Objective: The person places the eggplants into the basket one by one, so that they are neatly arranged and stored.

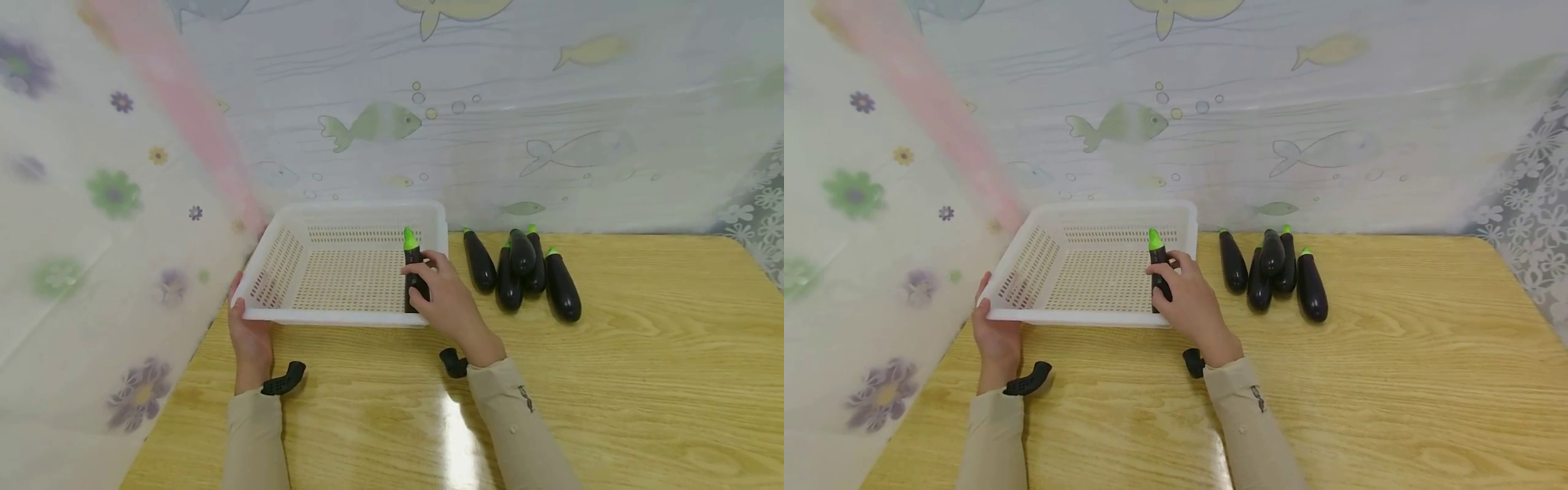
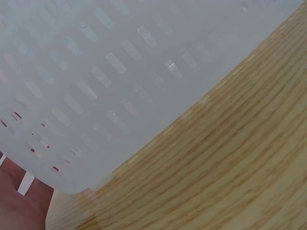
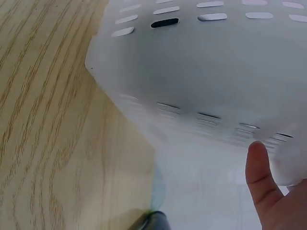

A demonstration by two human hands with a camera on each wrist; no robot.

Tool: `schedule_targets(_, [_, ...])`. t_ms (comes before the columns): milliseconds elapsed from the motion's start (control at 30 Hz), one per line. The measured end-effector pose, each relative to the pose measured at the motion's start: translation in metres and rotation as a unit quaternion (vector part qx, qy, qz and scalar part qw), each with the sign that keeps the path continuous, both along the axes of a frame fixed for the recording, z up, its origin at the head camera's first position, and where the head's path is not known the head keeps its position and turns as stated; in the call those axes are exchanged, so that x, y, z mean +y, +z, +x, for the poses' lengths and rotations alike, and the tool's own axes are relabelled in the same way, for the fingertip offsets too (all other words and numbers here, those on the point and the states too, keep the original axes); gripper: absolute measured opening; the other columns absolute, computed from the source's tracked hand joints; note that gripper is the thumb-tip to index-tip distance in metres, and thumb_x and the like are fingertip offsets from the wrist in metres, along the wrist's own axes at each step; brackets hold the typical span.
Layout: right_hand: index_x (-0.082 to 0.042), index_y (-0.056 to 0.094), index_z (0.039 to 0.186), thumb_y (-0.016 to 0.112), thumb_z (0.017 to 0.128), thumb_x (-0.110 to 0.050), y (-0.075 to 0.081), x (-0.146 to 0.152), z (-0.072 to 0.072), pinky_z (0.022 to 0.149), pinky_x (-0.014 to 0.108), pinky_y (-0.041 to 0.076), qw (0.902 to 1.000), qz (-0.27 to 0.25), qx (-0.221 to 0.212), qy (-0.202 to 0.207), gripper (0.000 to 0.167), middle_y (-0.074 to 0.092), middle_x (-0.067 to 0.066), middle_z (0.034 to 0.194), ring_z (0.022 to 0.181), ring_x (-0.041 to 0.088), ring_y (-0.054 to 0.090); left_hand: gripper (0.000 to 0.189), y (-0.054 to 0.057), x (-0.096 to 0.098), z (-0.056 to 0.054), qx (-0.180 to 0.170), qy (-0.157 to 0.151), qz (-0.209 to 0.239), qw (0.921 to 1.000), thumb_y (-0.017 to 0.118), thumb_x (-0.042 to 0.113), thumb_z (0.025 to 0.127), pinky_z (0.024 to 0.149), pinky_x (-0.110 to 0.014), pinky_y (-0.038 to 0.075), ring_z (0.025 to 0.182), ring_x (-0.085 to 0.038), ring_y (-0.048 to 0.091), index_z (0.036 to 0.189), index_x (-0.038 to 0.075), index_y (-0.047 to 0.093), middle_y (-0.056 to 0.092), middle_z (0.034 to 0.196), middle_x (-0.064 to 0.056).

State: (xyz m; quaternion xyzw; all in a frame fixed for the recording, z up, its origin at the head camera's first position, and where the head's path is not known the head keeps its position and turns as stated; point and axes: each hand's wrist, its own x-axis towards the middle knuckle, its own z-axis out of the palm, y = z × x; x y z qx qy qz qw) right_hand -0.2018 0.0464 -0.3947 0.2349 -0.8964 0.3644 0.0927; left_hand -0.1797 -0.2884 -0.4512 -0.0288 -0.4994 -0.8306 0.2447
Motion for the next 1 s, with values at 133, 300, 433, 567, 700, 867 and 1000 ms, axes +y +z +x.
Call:
schedule_targets(133, [-0.017,0.060,0.108,0.050,0.088,-0.022,-0.0010,0.0004,-0.0001,0.080,0.040,0.042,1.0000,-0.003,0.005,0.002,0.023,0.031,0.009,0.136,0.117,0.024,0.038,0.052,-0.0001,0.0003,0.0008,0.000,0.000,0.001,1.0000,0.043,0.033,0.087,0.098,-0.046,0.022,0.126,-0.031,0.029,0.137,0.022,0.034,0.033,0.139,-0.010])
schedule_targets(300, [-0.018,0.061,0.107,0.050,0.088,-0.022,-0.0011,0.0008,-0.0015,0.081,0.040,0.041,0.9999,-0.005,0.013,0.000,0.022,0.032,0.009,0.135,0.117,0.024,0.038,0.053,0.0007,0.0009,-0.0004,0.005,0.000,0.000,1.0000,0.044,0.035,0.086,0.098,-0.047,0.021,0.126,-0.032,0.028,0.137,0.022,0.034,0.033,0.139,-0.010])
schedule_targets(433, [-0.018,0.062,0.108,0.048,0.089,-0.021,-0.0020,0.0012,-0.0017,0.080,0.039,0.041,0.9997,-0.010,0.019,0.006,0.023,0.034,0.009,0.133,0.117,0.024,0.038,0.054,-0.0001,0.0005,-0.0013,0.006,0.004,-0.004,1.0000,0.045,0.035,0.086,0.098,-0.046,0.022,0.126,-0.032,0.029,0.137,0.022,0.034,0.033,0.139,-0.011])
schedule_targets(567, [-0.020,0.062,0.110,0.046,0.090,-0.019,-0.0033,0.0012,-0.0019,0.077,0.037,0.041,0.9994,-0.010,0.031,0.010,0.026,0.036,0.009,0.130,0.115,0.023,0.038,0.054,-0.0015,-0.0003,-0.0011,0.004,0.004,-0.003,1.0000,0.045,0.035,0.086,0.098,-0.045,0.023,0.125,-0.031,0.030,0.137,0.021,0.034,0.033,0.139,-0.011])
schedule_targets(700, [-0.020,0.062,0.112,0.046,0.090,-0.018,-0.0030,0.0009,-0.0029,0.079,0.038,0.040,0.9991,-0.006,0.041,0.007,0.027,0.036,0.010,0.131,0.116,0.024,0.038,0.054,-0.0014,-0.0002,-0.0016,0.007,0.003,-0.002,1.0000,0.045,0.035,0.086,0.098,-0.045,0.023,0.125,-0.031,0.030,0.138,0.021,0.034,0.033,0.139,-0.011])
schedule_targets(867, [-0.019,0.062,0.112,0.045,0.090,-0.019,-0.0031,0.0011,-0.0041,0.087,0.041,0.038,0.9995,-0.005,0.033,0.001,0.028,0.032,0.010,0.136,0.121,0.025,0.034,0.053,-0.0002,0.0003,-0.0021,0.007,0.005,-0.002,1.0000,0.044,0.034,0.087,0.099,-0.046,0.022,0.126,-0.031,0.030,0.137,0.021,0.034,0.033,0.139,-0.011])
schedule_targets(1000, [-0.019,0.063,0.111,0.045,0.090,-0.019,-0.0037,0.0016,-0.0036,0.087,0.041,0.038,0.9997,-0.008,0.023,-0.002,0.027,0.029,0.008,0.138,0.122,0.024,0.033,0.053,-0.0004,0.0002,-0.0016,0.003,0.003,0.005,1.0000,0.043,0.032,0.087,0.098,-0.046,0.022,0.125,-0.030,0.030,0.137,0.022,0.034,0.033,0.139,-0.010])
